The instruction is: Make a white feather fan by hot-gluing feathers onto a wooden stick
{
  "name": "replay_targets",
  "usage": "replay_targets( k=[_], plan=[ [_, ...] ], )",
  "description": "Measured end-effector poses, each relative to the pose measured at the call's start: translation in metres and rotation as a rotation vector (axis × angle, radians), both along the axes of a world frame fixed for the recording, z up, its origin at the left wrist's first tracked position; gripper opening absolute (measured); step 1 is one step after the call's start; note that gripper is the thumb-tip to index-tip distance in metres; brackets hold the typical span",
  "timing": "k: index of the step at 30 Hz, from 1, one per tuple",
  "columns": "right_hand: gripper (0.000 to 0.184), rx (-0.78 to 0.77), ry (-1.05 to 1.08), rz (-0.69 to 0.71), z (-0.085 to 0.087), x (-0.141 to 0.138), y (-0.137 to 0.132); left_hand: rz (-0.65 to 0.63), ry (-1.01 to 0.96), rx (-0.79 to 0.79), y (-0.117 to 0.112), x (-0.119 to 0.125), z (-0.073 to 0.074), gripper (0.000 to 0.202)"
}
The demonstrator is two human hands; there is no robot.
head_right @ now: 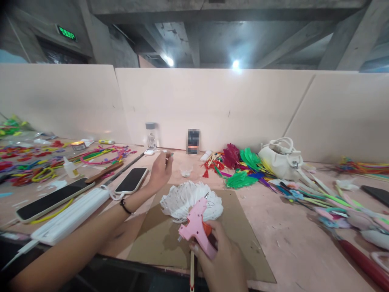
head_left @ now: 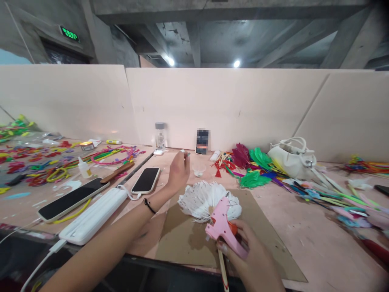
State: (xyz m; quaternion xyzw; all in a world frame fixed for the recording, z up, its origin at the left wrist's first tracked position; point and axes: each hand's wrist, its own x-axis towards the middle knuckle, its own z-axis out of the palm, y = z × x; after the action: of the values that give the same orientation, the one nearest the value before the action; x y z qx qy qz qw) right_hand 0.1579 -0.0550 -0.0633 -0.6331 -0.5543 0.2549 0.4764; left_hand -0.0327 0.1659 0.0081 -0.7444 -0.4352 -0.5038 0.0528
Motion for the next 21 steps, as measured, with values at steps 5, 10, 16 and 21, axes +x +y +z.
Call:
replay_targets(
  k=[5, 10, 16, 21],
  plan=[
    [0.047, 0.064, 0.116, -0.083, 0.005, -0.004, -0.002, -0.005, -0.043, -0.038, -0.001, -0.004, 0.008, 0.010],
    [0.053, 0.164, 0.380, -0.190, 0.009, -0.001, -0.010, 0.026, 0.043, -0.126, -0.003, -0.002, 0.008, 0.027],
    [0.051, 0.263, 0.692, -0.244, 0.011, -0.001, -0.019, 0.098, 0.288, -0.241, 0.010, 0.002, 0.013, 0.012],
    [0.057, 0.304, 0.818, -0.203, 0.013, -0.002, -0.014, 0.107, 0.608, -0.452, 0.046, 0.021, 0.037, 0.031]
  ],
)
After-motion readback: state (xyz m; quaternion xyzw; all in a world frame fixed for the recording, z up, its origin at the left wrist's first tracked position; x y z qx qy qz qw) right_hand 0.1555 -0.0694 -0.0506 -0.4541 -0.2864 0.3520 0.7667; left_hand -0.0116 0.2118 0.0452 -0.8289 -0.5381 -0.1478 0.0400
